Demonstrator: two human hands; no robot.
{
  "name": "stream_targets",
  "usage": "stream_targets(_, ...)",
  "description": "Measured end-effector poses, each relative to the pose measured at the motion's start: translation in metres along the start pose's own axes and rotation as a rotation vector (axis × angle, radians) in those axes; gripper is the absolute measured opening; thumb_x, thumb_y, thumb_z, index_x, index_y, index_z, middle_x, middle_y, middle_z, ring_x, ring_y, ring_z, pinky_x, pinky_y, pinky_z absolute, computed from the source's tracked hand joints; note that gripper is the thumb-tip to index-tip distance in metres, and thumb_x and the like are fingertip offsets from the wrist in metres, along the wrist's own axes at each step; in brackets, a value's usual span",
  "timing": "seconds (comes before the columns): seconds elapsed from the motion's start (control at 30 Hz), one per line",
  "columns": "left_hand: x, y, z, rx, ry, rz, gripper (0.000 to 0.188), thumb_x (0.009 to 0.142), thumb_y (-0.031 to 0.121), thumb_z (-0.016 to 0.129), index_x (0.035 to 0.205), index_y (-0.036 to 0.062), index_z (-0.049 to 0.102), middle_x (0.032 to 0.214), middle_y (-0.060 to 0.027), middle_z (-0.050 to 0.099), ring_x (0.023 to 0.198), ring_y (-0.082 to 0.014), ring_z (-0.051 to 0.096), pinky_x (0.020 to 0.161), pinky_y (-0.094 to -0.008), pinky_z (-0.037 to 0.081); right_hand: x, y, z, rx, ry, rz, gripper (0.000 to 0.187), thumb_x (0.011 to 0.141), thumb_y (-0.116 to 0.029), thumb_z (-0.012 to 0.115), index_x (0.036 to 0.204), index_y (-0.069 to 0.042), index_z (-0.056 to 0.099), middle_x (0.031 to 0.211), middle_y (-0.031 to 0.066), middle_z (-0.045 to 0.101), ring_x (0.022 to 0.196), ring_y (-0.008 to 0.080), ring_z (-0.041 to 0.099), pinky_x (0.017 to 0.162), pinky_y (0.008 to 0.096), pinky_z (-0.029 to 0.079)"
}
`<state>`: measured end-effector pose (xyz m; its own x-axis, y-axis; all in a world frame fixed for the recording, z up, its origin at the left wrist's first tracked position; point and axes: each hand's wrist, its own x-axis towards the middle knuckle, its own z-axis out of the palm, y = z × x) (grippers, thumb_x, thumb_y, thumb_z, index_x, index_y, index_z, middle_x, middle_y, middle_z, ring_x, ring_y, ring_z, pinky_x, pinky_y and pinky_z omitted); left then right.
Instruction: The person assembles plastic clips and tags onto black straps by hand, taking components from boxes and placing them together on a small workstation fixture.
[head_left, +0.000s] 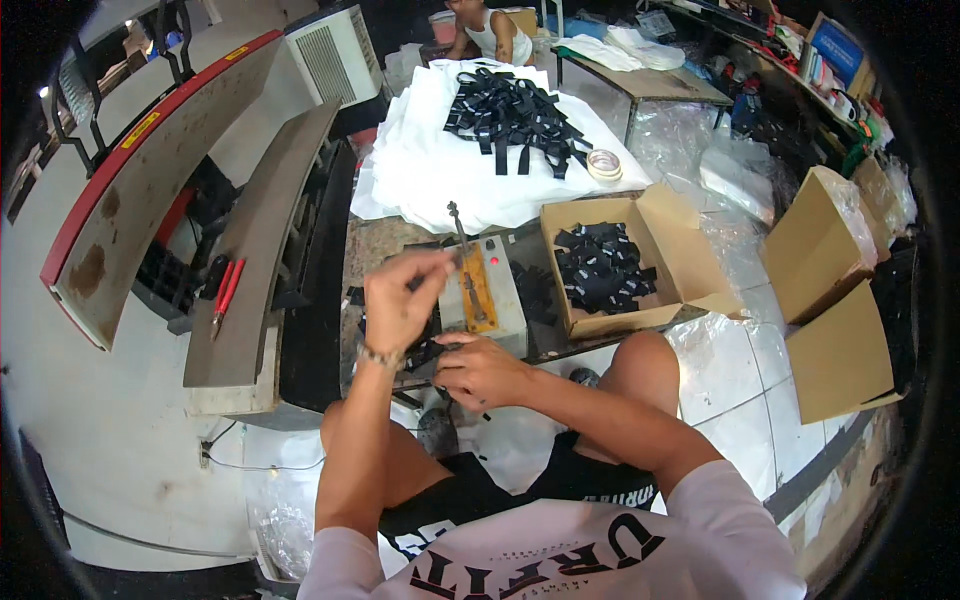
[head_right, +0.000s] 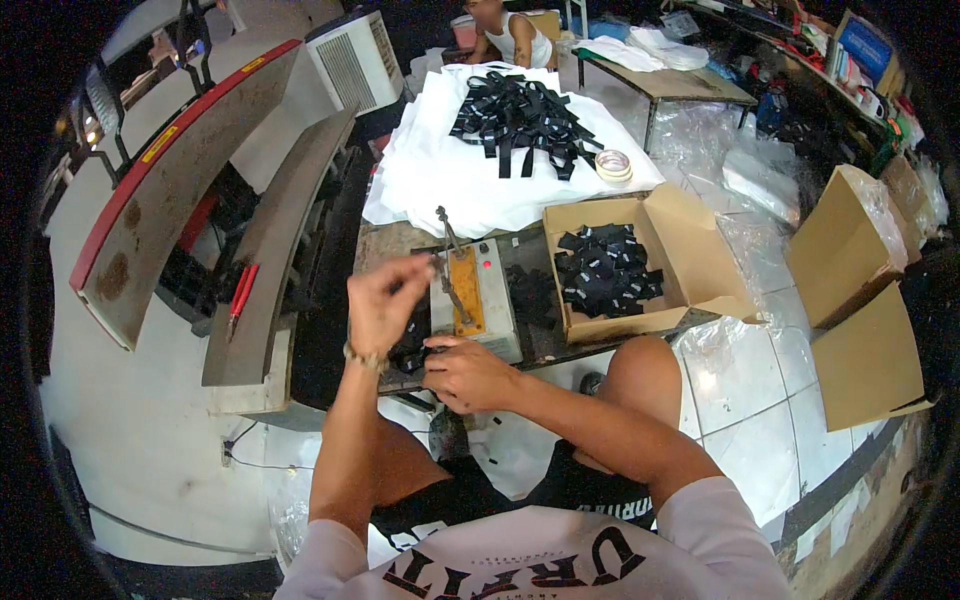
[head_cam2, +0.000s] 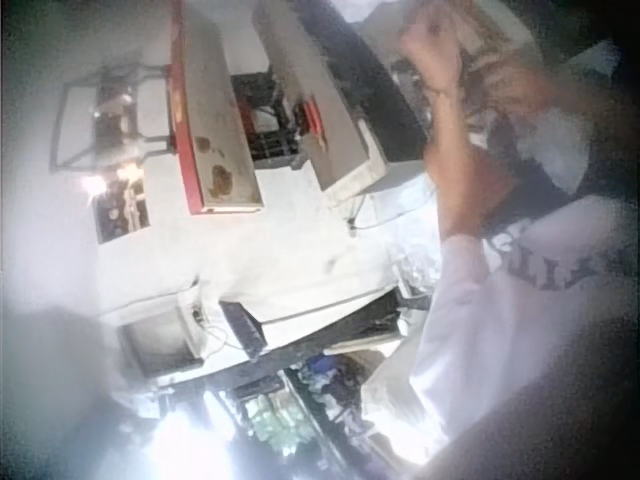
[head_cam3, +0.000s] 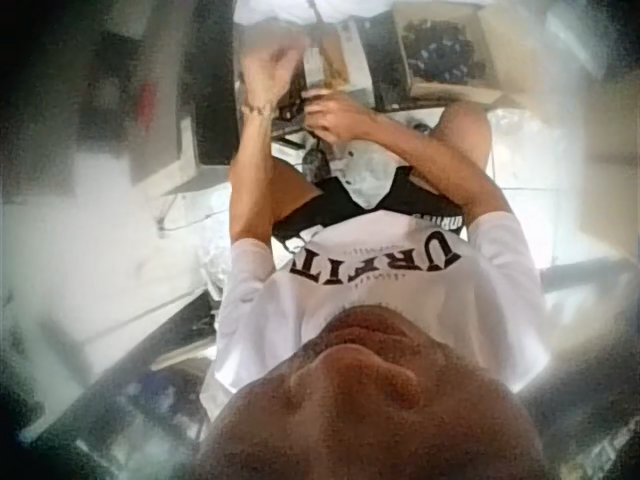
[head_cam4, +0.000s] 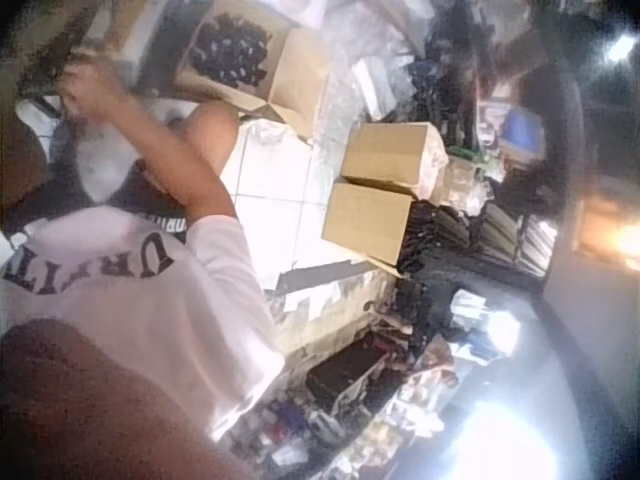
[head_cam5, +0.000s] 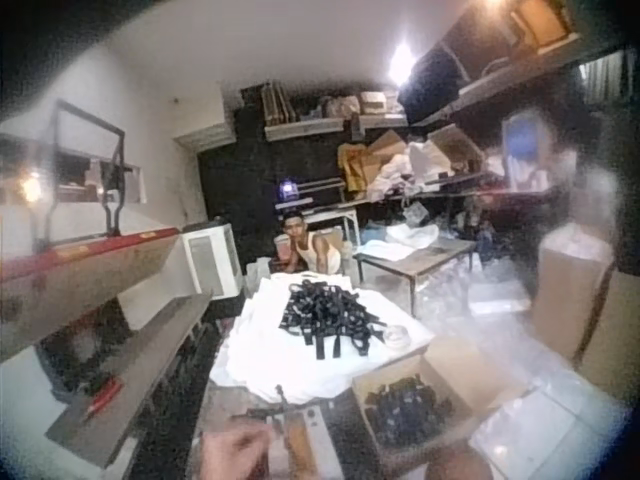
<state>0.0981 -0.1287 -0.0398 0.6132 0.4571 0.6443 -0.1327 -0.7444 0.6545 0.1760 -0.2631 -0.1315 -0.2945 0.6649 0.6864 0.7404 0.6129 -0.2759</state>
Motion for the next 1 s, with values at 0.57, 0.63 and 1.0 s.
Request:
stream_targets(0.57,0.032,-0.027,0.013,-0.042,0.049,-0.123,0.018,0.087,0.009,0.072,0.099,-0.0035,0.072,0.075,-0.009,0.072,0.065,-0.0076,0.063,0.058,-0.0243,0.049,0.004,-0.002,0.006,-0.024,-0.078,-0.046,0.008,0.068,-0.012,0.067,0.073,-0.007,0.064,0.073,0.0066,0.055,0.081,0.0243,0.061,0.107,0.0458,0.037)
stream_targets(0.63,0.005,-0.019,0.009,0.005,0.019,-0.068,0.018,0.086,0.009,0.072,0.099,-0.0036,0.072,0.077,-0.0091,0.072,0.066,-0.0078,0.063,0.058,-0.0241,0.05,0.003,-0.003,0.002,-0.025,-0.033,-0.026,0.008,0.068,-0.012,0.067,0.073,-0.007,0.064,0.073,0.0065,0.056,0.081,0.0246,0.061,0.107,0.0457,0.037)
stream_targets(1.0,0.006,-0.008,0.004,-0.011,-0.014,-0.03,0.016,0.084,0.004,0.071,0.1,-0.0009,0.073,0.083,-0.0088,0.073,0.07,-0.0104,0.065,0.064,-0.0259,0.052,0.001,-0.003,0.004,-0.034,-0.032,-0.059,0.005,0.068,-0.01,0.066,0.072,-0.008,0.064,0.072,0.0065,0.057,0.077,0.0249,0.062,0.108,0.0472,0.037)
